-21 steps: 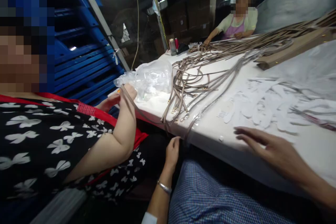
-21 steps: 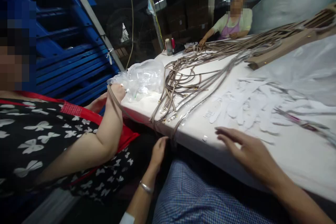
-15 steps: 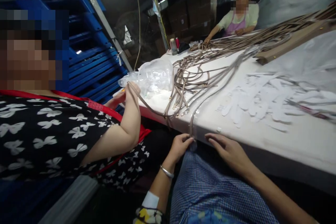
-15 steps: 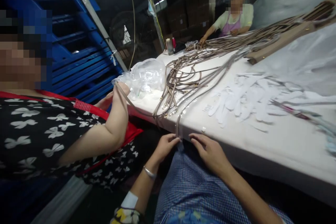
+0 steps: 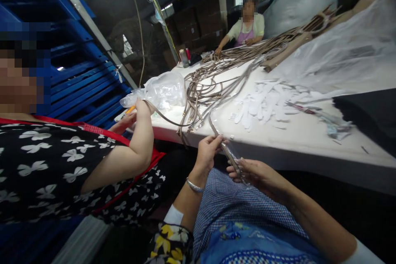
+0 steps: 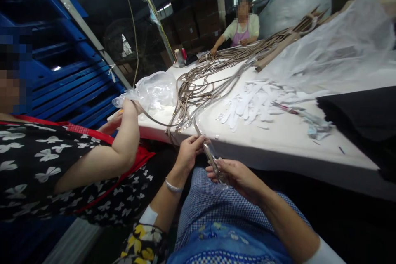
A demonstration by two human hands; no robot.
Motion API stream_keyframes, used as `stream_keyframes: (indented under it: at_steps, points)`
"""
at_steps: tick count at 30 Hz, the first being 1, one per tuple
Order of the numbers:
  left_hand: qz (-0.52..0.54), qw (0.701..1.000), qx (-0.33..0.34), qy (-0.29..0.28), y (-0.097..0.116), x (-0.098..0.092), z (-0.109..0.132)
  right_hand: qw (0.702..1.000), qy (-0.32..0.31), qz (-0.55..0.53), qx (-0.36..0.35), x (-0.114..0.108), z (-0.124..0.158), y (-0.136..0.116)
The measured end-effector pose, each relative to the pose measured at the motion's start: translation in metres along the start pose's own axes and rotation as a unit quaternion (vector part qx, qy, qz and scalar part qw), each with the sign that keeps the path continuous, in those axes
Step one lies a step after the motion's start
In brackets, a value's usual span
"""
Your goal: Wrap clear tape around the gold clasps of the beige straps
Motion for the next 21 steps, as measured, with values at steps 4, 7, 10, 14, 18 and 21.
stream_keyframes:
  at_steps: [4,7,10,14,18,21]
  points:
    - [-0.005,1.000,-0.006,-0.010,-0.003,0.012,0.007,1.000,0.017,-0.018,-0.004,-0.005,0.003,0.008]
    - [-0.028,0.999,-0.014,-0.017,-0.008,0.019,0.013,0.998,0.032,-0.041,-0.018,-0.007,0.002,0.010]
    - [-0.034,0.999,-0.021,-0.031,-0.015,0.023,0.017,0.997,0.042,-0.052,-0.036,-0.010,0.000,0.011]
    - [-0.026,0.998,-0.038,-0.044,-0.022,0.023,0.020,0.995,0.068,-0.055,-0.053,-0.015,-0.003,0.013]
    - [-0.025,0.999,-0.038,-0.022,-0.025,0.020,0.017,0.995,0.072,-0.057,-0.044,-0.019,0.001,0.020]
    - [-0.018,0.999,-0.030,-0.002,-0.026,0.019,0.013,0.997,0.059,-0.033,-0.027,-0.021,0.009,0.027]
Point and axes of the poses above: each hand's wrist, its own z-axis away from the middle knuckle, its own x-axis out of the palm, y = z × x, the point moved 4 cm from there along -z, towards the middle knuckle, and after that the axes turned 2 degrees about x, right-handed, at the moved point
